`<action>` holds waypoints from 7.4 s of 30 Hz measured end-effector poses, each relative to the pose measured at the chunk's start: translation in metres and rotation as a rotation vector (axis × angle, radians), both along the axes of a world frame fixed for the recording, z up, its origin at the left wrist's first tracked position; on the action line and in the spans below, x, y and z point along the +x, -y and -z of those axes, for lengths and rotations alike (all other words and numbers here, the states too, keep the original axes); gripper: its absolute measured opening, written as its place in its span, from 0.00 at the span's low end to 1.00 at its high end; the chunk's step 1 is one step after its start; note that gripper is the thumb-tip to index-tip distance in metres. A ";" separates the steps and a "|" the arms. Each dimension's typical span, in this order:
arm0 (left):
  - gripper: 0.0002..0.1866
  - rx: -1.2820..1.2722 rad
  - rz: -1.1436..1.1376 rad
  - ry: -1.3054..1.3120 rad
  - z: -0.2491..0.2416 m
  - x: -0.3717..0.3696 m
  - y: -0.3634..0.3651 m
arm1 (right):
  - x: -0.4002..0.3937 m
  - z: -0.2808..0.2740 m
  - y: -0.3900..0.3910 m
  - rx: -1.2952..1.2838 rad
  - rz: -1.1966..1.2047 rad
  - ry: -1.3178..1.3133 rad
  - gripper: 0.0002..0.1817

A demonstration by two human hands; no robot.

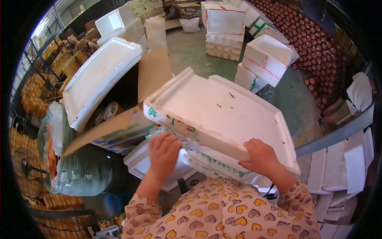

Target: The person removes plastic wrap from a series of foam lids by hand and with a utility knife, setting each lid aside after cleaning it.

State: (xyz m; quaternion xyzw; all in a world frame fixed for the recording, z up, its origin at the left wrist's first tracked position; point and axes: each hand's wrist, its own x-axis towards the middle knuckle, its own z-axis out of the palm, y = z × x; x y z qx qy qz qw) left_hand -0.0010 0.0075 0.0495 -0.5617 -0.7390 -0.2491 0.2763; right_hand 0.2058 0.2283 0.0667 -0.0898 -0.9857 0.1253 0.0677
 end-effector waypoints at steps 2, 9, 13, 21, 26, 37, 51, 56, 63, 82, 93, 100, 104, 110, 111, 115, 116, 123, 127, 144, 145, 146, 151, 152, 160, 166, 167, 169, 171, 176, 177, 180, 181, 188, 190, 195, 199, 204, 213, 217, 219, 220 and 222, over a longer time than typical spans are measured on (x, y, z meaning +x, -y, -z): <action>0.09 -0.003 -0.052 -0.002 0.004 -0.006 0.012 | 0.001 -0.005 -0.002 -0.018 -0.008 -0.007 0.26; 0.05 0.131 -0.252 0.207 0.027 -0.049 0.064 | -0.002 -0.013 -0.014 -0.050 -0.020 0.023 0.26; 0.03 0.210 -0.428 0.722 0.013 -0.064 0.091 | 0.006 -0.018 -0.030 -0.116 0.155 0.035 0.26; 0.28 0.070 -0.213 0.758 0.015 0.002 -0.017 | -0.013 -0.013 -0.006 -0.033 -0.015 -0.006 0.27; 0.18 0.300 -0.158 0.958 0.016 0.003 -0.034 | -0.024 -0.007 0.015 -0.093 -0.020 -0.030 0.27; 0.10 0.155 -0.162 0.259 0.007 -0.011 -0.016 | -0.035 -0.010 0.007 -0.074 -0.076 -0.022 0.26; 0.05 0.169 -0.477 0.020 0.021 -0.102 0.138 | 0.048 -0.031 -0.109 0.194 -0.191 -0.176 0.20; 0.18 0.246 -0.870 0.567 0.052 -0.129 0.223 | 0.075 0.001 -0.172 0.059 -0.085 -0.177 0.25; 0.07 0.625 -0.940 0.679 0.102 -0.117 0.236 | 0.060 0.045 -0.173 -0.243 -0.007 0.106 0.30; 0.21 0.095 0.286 0.242 -0.088 0.047 0.012 | -0.007 0.035 -0.158 -0.230 0.027 0.062 0.30; 0.16 -0.295 0.648 0.658 -0.075 0.027 -0.004 | -0.013 -0.014 -0.113 -0.005 -0.158 0.019 0.41; 0.14 -0.222 0.592 0.853 -0.061 0.030 -0.016 | -0.039 -0.030 0.015 -0.218 -0.504 -0.113 0.44; 0.10 -0.144 0.463 0.737 -0.051 0.029 -0.013 | -0.051 -0.015 0.028 -0.230 -0.540 -0.150 0.34; 0.06 -0.276 0.421 0.679 -0.046 0.039 -0.013 | -0.052 0.007 0.036 -0.213 -0.550 -0.079 0.32; 0.06 -0.273 0.414 0.682 -0.043 0.042 -0.012 | -0.051 0.010 0.036 -0.206 -0.552 -0.074 0.32; 0.06 -0.259 0.355 0.754 -0.034 0.038 -0.009 | -0.052 0.011 0.039 -0.218 -0.555 -0.078 0.32; 0.07 -0.327 0.385 0.688 -0.034 0.036 -0.009 | -0.052 0.011 0.040 -0.217 -0.566 -0.079 0.32; 0.09 -0.279 0.223 0.166 -0.033 0.051 -0.007 | -0.053 0.011 0.042 -0.203 -0.496 -0.103 0.33; 0.06 -0.200 0.255 0.345 -0.024 0.044 0.004 | -0.052 0.002 0.045 -0.243 -0.490 -0.125 0.33; 0.08 0.506 0.004 1.102 0.007 -0.018 0.085 | -0.022 -0.006 -0.039 -0.293 0.038 -0.137 0.34; 0.08 0.395 -0.268 0.780 0.014 -0.030 0.098 | -0.017 -0.003 -0.057 -0.243 0.039 -0.198 0.35; 0.08 0.197 -0.376 0.559 0.018 -0.038 0.118 | -0.011 -0.002 -0.071 -0.240 0.029 -0.201 0.35; 0.10 -0.460 -0.503 -0.012 0.059 -0.066 0.184 | 0.033 -0.004 -0.136 -0.337 0.171 -0.225 0.36; 0.07 -0.575 -0.673 -0.049 0.066 -0.070 0.201 | 0.044 -0.005 -0.149 -0.335 0.171 -0.225 0.36; 0.11 -0.076 -1.408 0.812 0.171 -0.044 0.378 | 0.139 -0.008 -0.217 -0.720 0.703 -0.496 0.29; 0.14 0.199 -0.802 0.799 0.139 -0.048 0.263 | 0.131 0.009 -0.231 -0.725 0.587 -0.575 0.30; 0.14 0.204 -0.788 0.799 0.137 -0.053 0.255 | 0.130 0.009 -0.231 -0.846 0.567 -0.596 0.31; 0.12 0.270 -0.550 1.231 0.133 -0.058 0.242 | 0.132 0.010 -0.228 -0.946 0.499 -0.634 0.31; 0.08 0.207 -0.597 1.209 0.104 -0.045 0.210 | 0.123 0.005 -0.207 -0.988 0.553 -0.665 0.26; 0.06 0.437 -0.509 1.407 0.095 -0.034 0.180 | 0.127 0.023 -0.201 -1.178 0.556 -0.774 0.26; 0.08 0.398 -0.541 1.382 0.093 -0.030 0.180 | 0.127 0.029 -0.201 -1.181 0.595 -0.786 0.24; 0.14 0.421 -0.745 1.190 0.086 -0.021 0.200 | 0.151 0.046 -0.221 -1.290 0.494 -0.766 0.22; 0.15 0.392 -0.877 1.038 0.084 -0.020 0.205 | 0.146 0.036 -0.206 -1.321 0.512 -0.853 0.23; 0.16 0.754 -1.200 0.732 0.070 -0.004 0.298 | 0.180 0.046 -0.247 -1.417 0.451 -0.758 0.37; 0.15 0.706 -1.227 0.538 0.057 0.009 0.303 | 0.196 0.049 -0.277 -1.442 0.449 -0.763 0.37; 0.12 0.769 -1.230 0.687 0.065 0.040 0.320 | 0.239 0.019 -0.327 -1.228 0.300 -0.616 0.39; 0.13 0.698 -1.278 0.820 0.092 0.065 0.338 | 0.234 0.003 -0.349 -1.234 0.285 -0.612 0.42; 0.10 0.505 -1.375 0.708 0.096 0.075 0.313 | 0.152 -0.017 -0.251 -1.204 0.186 -0.380 0.38; 0.11 0.504 -1.422 0.903 0.097 0.091 0.289 | -0.015 0.076 -0.525 -0.792 -0.309 -0.038 0.34; 0.11 0.496 -1.486 1.120 0.100 0.105 0.296 | -0.128 0.077 -0.535 -0.549 -0.427 0.016 0.32; 0.11 0.546 -1.483 1.053 0.111 0.112 0.299 | -0.172 0.038 -0.296 -0.422 -0.448 0.030 0.32; 0.11 0.544 -1.487 1.033 0.120 0.117 0.301 | -0.186 0.012 -0.159 -0.367 -0.457 0.032 0.31; 0.11 0.581 -1.506 1.044 0.123 0.125 0.304 | -0.202 -0.003 -0.080 -0.252 -0.464 0.046 0.30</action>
